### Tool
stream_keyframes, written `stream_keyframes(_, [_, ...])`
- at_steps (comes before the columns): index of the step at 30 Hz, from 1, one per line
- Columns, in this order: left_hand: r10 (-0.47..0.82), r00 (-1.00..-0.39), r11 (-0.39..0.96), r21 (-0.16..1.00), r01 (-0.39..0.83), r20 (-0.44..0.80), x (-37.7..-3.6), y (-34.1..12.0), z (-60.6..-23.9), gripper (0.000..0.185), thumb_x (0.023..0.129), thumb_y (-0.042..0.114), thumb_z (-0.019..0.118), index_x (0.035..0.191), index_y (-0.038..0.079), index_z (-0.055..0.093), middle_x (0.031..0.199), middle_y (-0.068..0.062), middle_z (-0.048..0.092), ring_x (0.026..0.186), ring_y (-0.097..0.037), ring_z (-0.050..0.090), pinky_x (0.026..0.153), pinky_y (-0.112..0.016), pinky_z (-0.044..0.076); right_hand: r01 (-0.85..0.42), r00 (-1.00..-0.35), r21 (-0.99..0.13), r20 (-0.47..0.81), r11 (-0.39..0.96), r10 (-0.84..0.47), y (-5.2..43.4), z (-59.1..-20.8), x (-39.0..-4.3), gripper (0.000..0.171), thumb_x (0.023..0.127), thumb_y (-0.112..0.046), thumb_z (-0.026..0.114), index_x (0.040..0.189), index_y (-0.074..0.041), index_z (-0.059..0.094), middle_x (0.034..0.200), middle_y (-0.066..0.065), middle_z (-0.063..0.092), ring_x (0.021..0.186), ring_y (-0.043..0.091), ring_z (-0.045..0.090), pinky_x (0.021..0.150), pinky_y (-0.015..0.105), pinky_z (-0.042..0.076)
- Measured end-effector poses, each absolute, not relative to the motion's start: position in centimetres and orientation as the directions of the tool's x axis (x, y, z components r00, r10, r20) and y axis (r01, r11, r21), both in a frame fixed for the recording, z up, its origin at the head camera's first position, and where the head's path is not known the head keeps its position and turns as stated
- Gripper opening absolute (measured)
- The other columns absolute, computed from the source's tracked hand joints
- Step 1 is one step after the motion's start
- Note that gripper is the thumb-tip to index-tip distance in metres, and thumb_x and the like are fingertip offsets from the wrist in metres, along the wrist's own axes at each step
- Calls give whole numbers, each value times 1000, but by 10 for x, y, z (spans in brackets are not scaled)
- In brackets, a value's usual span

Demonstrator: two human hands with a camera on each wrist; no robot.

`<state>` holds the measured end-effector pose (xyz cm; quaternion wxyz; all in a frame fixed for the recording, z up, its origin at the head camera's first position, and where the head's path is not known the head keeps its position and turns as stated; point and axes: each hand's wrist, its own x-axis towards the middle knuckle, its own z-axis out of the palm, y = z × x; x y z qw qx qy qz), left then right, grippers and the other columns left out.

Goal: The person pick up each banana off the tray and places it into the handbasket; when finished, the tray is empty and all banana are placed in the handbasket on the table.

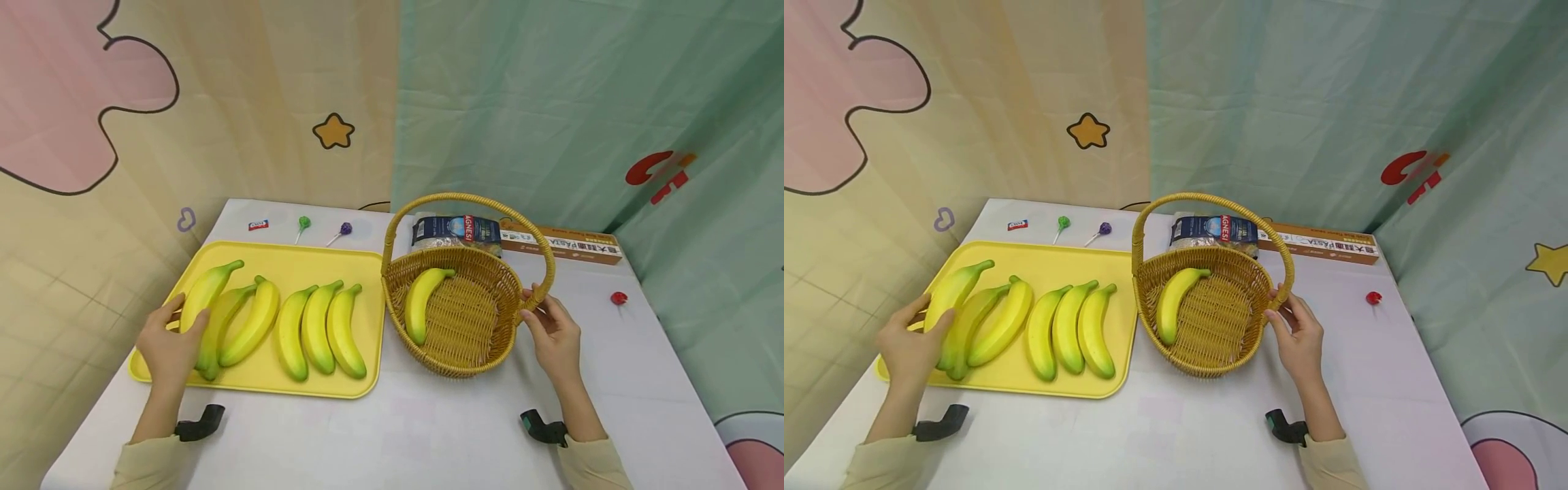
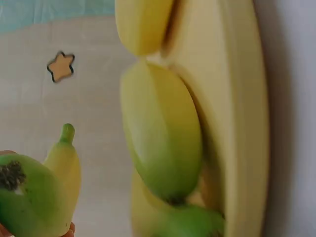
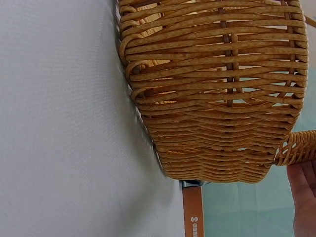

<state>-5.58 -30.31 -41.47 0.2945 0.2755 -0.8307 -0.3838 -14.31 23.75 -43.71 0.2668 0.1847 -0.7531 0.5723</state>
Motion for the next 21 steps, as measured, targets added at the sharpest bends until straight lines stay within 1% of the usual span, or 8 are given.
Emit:
stream_keyframes(2, [-628,-681,595,797,-108,376,-58,-281,-408,46,82,10,74,126,0,64,116,-18,64,86,15,44,72,-4,36,-585,-788,-763,615,276,28,238,-437,-143,50,80,23,61,128,12,56,115,14,65,108,6,64,89,13,50])
stream_keyframes(4, [-556,-693,621,784,22,459,-61,-257,-400,45,79,6,77,122,-2,66,112,-18,66,87,14,47,71,-4,38,-587,-786,-762,617,274,32,238,-437,-143,49,80,23,61,128,13,56,114,14,65,108,6,64,88,13,50])
stream_keyframes(8, [-379,-714,616,736,281,589,-66,-205,-388,43,73,-1,79,115,-3,69,105,-20,68,86,5,53,70,-6,41,-590,-784,-764,619,263,39,238,-437,-143,49,79,24,61,127,14,56,114,13,65,108,7,64,88,13,50])
stream_keyframes(10, [-291,-729,592,715,372,619,-69,-179,-383,44,72,-1,79,115,-1,70,103,-18,68,87,-1,56,70,-8,43,-590,-785,-765,619,258,38,238,-437,-143,49,79,24,61,127,14,56,114,14,65,108,7,64,88,14,50])
stream_keyframes(12, [-222,-752,564,711,420,620,-73,-153,-379,45,71,1,80,115,2,70,103,-15,69,89,-8,58,70,-12,45,-588,-786,-765,617,261,38,238,-437,-142,50,80,24,61,128,13,56,114,15,65,108,6,64,88,13,50])
stream_keyframes(16, [-136,-794,520,725,452,592,-88,-106,-375,44,74,8,80,116,3,70,106,-12,68,89,-19,62,68,-21,50,-579,-790,-767,612,277,41,238,-437,-142,50,81,22,62,129,11,57,114,18,65,107,5,64,88,13,50])
stream_keyframes(18, [-111,-795,500,725,474,596,-99,-84,-376,44,75,11,79,117,1,69,105,-13,66,86,-22,62,67,-24,51,-578,-791,-767,611,277,41,238,-437,-143,50,81,22,62,129,11,56,114,21,64,107,5,64,88,13,50])
stream_keyframes(21, [-102,-795,485,728,485,597,-116,-55,-381,45,75,14,77,117,1,69,103,-14,64,83,-22,60,66,-26,50,-581,-790,-768,611,270,39,237,-438,-144,49,81,22,61,129,11,56,114,25,63,107,4,64,88,13,50])
